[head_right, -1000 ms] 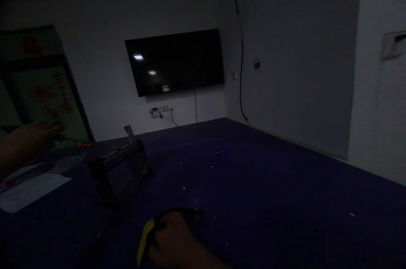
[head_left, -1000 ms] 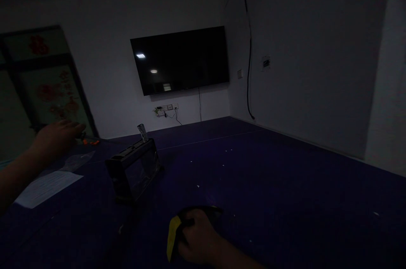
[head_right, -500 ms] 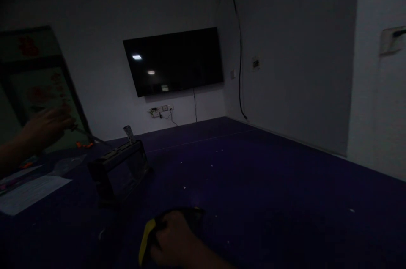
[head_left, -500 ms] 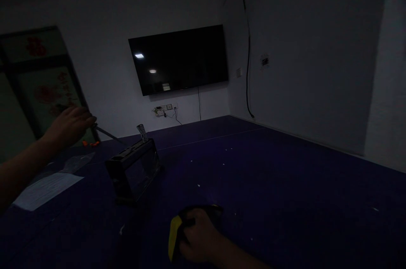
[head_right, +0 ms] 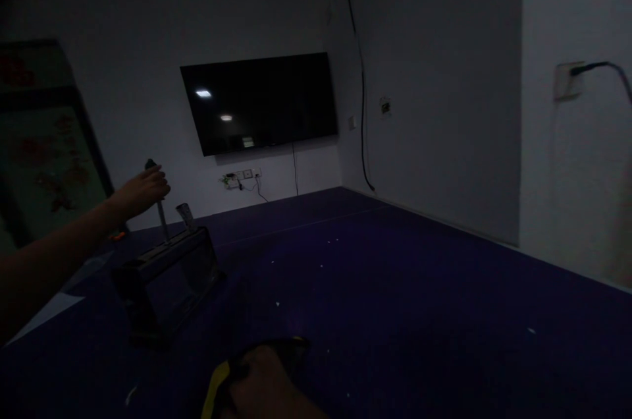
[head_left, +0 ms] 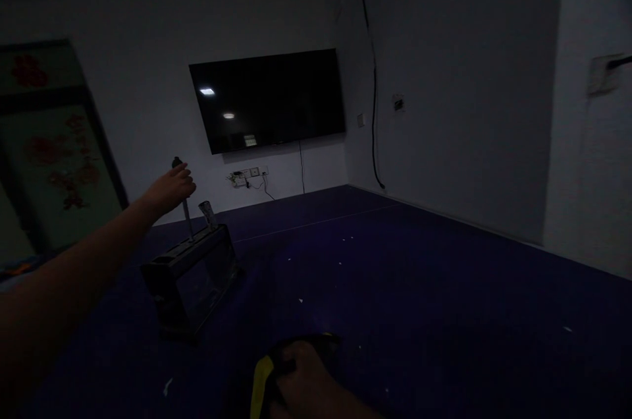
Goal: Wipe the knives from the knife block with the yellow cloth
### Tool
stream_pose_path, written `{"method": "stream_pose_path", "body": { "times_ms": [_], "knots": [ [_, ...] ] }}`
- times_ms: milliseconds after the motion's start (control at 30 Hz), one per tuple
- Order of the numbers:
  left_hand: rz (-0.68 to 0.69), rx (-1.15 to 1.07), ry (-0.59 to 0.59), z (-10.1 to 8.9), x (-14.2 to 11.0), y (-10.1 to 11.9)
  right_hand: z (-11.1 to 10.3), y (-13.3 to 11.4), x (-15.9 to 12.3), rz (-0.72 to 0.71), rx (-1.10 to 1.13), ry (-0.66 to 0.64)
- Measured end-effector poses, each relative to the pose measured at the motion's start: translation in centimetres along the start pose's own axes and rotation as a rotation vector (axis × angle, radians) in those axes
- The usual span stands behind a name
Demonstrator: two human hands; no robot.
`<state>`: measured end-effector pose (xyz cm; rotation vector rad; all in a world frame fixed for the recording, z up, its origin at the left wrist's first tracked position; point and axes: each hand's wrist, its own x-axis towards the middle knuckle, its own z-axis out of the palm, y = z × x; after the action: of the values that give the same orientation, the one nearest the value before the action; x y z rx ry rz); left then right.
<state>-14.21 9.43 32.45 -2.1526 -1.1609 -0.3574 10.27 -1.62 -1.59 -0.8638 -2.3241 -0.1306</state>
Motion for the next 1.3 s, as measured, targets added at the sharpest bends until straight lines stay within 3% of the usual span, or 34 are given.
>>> {"method": "stream_pose_path", "body": {
  "times_ms": [200, 367, 633, 867, 967, 1033, 1067, 1133, 1167, 1200, 1300],
  "knots": [
    [-0.003, -0.009, -0.069, 4.9, -1.9, -0.2, 0.1, 0.4, 0.4, -0.079, -0.011, -0.024],
    [-0.005, -0.001, -0.086, 7.4, -3.0, -0.6, 0.2, 0.3, 0.4, -0.120, -0.040, -0.075],
    [-0.070, -0.081, -0.091, 9.5, -3.7, 0.4, -0.7, -0.4, 0.1, -0.070, -0.078, -0.033],
    [-0.234, -0.239, -0.036, 9.1, -3.2, 1.0, -0.7, 0.0, 0.4, -0.021, -0.004, -0.098],
    [-0.354, -0.269, 0.031, 8.0, -4.2, 1.2, -0.6, 0.0, 0.4, 0.032, 0.009, -0.106],
    [-0.487, -0.266, 0.158, 7.2, -5.7, 1.9, -0.7, -0.1, 0.4, 0.051, 0.001, -0.120],
    [-0.584, -0.248, 0.265, 6.9, -6.7, 2.5, -0.8, -0.2, 0.4, 0.058, -0.003, -0.129],
    [-0.981, -0.235, 0.688, 6.9, -8.6, 3.9, -1.0, -0.3, 0.5, 0.068, -0.006, -0.151],
    [-1.130, -0.232, 0.796, 7.2, -9.4, 4.6, -1.1, -0.3, 0.5, 0.073, -0.005, -0.162],
    [-1.241, -0.276, 0.829, 7.7, -10.2, 5.3, -1.2, -0.3, 0.6, 0.078, -0.005, -0.174],
    [-1.342, -0.366, 0.767, 9.9, -11.6, 6.6, -1.6, -0.3, 0.9, 0.076, -0.001, -0.187]
  ]
}}
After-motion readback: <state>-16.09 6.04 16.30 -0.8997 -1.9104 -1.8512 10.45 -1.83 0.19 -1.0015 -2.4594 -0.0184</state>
